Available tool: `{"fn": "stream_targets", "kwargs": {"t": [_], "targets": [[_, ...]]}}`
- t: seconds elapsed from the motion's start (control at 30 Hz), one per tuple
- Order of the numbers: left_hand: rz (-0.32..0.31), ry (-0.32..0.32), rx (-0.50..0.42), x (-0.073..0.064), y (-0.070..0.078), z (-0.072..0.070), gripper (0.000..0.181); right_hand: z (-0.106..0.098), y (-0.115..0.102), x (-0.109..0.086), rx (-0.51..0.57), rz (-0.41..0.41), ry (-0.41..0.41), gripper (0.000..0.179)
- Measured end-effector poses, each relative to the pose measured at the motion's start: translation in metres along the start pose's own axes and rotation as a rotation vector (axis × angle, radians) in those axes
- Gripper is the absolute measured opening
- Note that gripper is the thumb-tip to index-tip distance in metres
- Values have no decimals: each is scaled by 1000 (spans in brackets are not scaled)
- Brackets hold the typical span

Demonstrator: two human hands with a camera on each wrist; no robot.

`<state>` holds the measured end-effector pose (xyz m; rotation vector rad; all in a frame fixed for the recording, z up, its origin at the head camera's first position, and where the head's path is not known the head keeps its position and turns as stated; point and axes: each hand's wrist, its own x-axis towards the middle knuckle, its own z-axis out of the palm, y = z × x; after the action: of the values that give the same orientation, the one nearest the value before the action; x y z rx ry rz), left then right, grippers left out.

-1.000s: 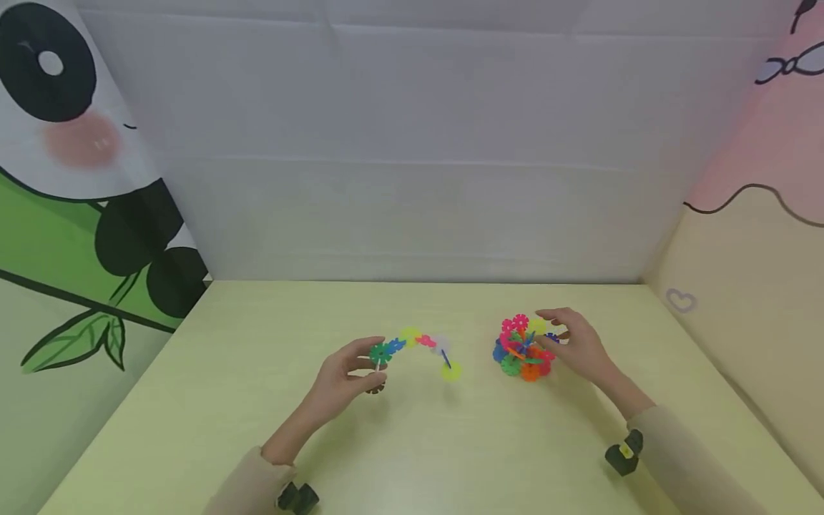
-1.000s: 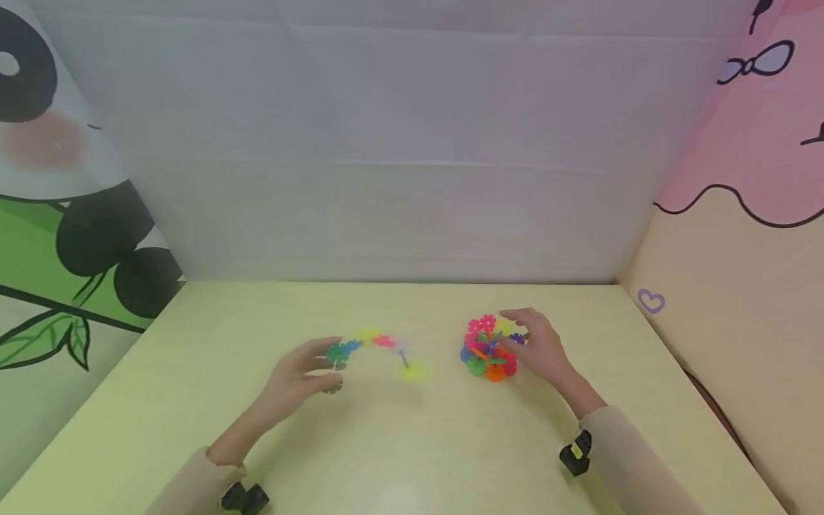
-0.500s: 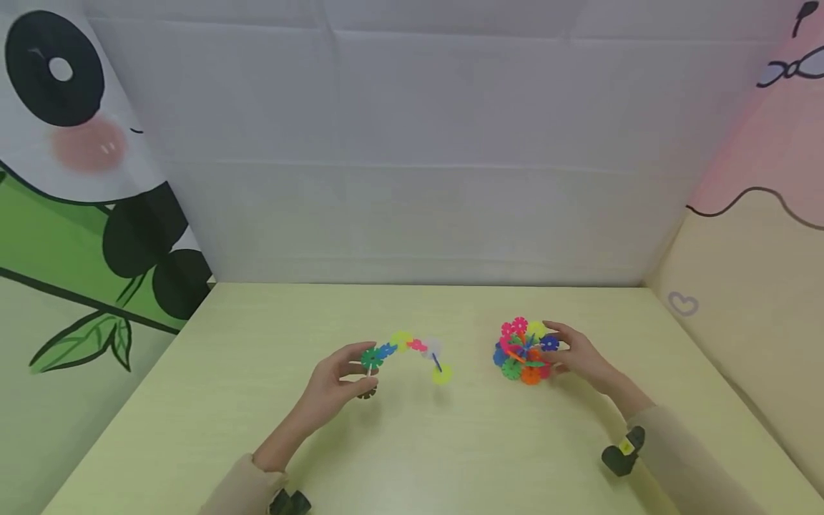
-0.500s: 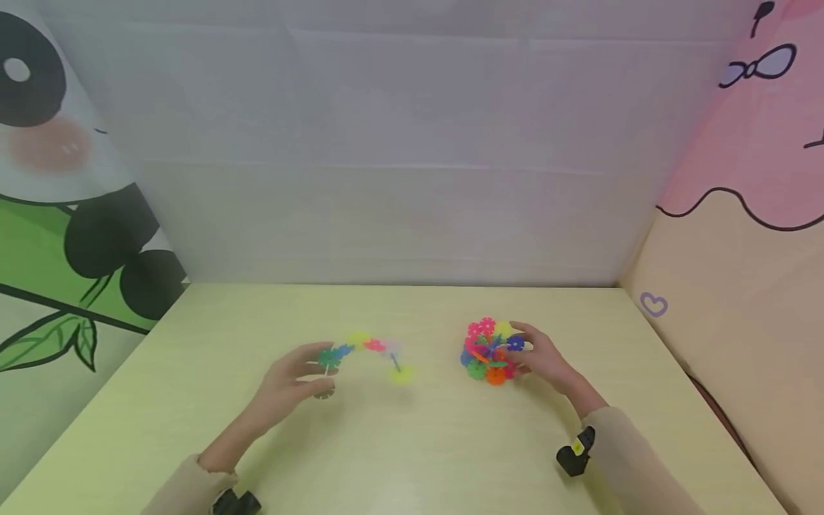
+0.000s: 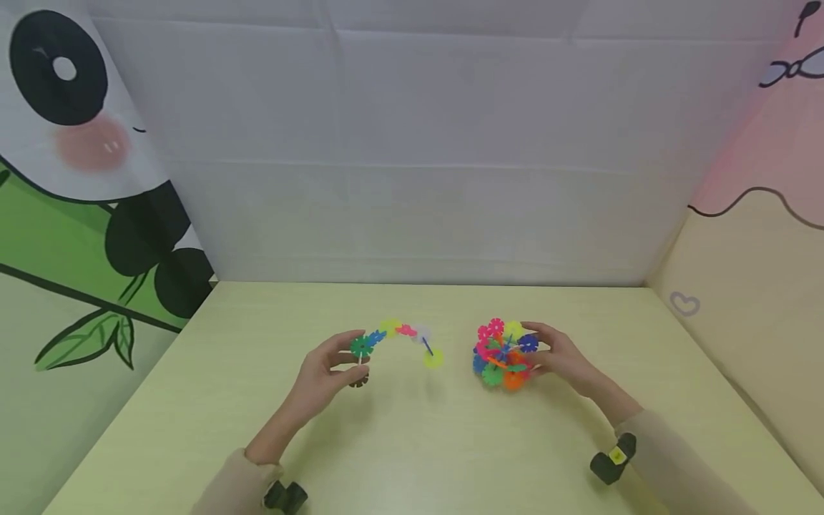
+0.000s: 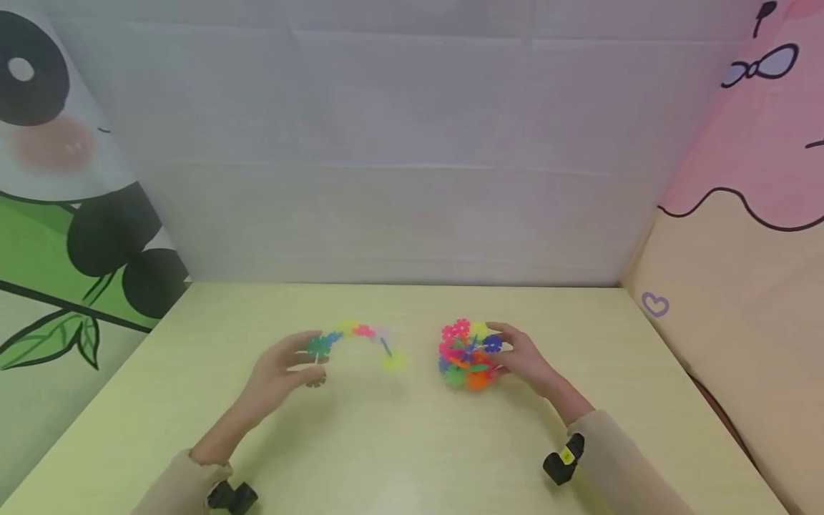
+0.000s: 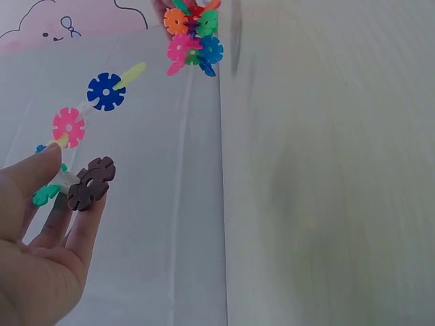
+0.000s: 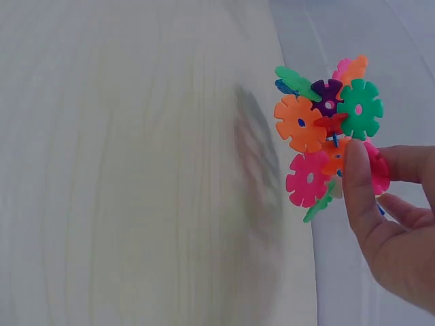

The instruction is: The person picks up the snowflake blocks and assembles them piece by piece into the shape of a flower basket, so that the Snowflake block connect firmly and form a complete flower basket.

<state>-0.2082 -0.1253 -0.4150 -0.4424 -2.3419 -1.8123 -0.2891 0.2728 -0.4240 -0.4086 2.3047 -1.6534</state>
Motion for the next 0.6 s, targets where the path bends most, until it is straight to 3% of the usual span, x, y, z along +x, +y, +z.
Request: {"fn": "stream_targets", "kwargs": {"t": [0.37, 0.6], "targets": [[14, 46, 2, 14, 15, 0, 48, 57, -8, 2, 33, -24, -90, 59], [-3, 65, -18, 18, 15, 4, 50, 80, -8, 4, 58, -36, -145, 59]]}}
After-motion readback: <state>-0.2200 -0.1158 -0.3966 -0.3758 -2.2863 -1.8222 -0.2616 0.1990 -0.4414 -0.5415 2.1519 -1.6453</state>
